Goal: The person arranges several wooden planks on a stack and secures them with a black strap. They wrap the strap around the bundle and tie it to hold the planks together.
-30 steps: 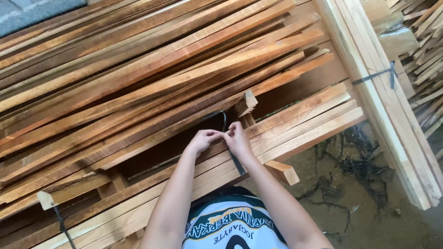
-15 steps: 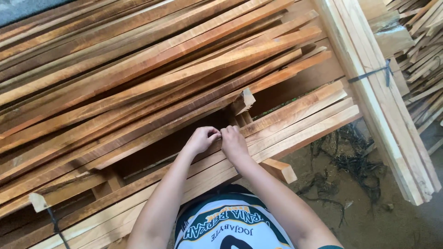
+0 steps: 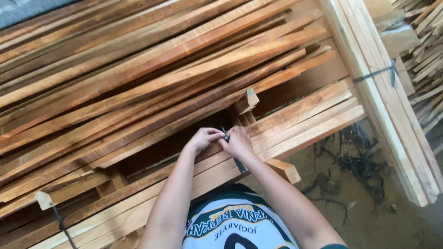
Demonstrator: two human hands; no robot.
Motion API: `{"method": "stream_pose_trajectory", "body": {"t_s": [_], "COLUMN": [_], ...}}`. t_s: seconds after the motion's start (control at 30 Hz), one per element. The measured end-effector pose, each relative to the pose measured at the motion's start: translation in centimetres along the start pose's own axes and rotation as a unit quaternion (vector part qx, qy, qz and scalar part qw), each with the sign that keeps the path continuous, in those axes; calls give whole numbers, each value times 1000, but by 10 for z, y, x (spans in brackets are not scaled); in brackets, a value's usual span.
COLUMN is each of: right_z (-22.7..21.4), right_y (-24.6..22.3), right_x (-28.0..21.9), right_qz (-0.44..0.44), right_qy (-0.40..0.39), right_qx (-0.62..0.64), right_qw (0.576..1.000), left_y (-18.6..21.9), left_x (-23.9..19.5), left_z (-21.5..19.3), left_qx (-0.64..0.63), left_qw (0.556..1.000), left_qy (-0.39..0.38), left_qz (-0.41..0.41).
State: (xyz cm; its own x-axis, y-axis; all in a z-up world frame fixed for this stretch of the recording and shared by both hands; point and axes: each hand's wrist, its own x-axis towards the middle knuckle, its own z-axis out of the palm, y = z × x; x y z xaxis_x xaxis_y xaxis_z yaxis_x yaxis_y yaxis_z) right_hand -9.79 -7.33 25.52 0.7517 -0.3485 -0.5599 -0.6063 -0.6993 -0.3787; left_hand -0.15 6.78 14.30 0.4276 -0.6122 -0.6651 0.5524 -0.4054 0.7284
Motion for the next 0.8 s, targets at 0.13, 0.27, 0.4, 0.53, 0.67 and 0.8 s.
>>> {"method": "stream_pose_trajectory", "body": {"t_s": [0.13, 0.27, 0.4, 0.53, 0.67, 0.8], "right_z": [-13, -14, 1, 0, -54, -20], "right_y": [-2, -8, -13, -20, -45, -11], "right_x": [-6, -13, 12, 18, -13, -16], "right_qz": [-38, -134, -143, -137, 14, -25], "right_qy": [60, 154, 181, 186, 4, 53], "right_qx": [14, -130, -227, -271, -92, -55], "right_qw": [997, 970, 946, 935, 996, 997], "left_y": [12, 21, 13, -10, 6, -7], "left_x": [-3, -13, -9, 18, 4, 15], "left_z": [-6, 0, -9, -9, -4, -8], "left_qx": [-24, -54, -56, -134, -131, -118], "left_qw": [999, 997, 997, 988, 988, 991], "left_qy": [13, 20, 11, 43, 30, 27], "left_qz": [-16, -44, -48, -65, -76, -49]}}
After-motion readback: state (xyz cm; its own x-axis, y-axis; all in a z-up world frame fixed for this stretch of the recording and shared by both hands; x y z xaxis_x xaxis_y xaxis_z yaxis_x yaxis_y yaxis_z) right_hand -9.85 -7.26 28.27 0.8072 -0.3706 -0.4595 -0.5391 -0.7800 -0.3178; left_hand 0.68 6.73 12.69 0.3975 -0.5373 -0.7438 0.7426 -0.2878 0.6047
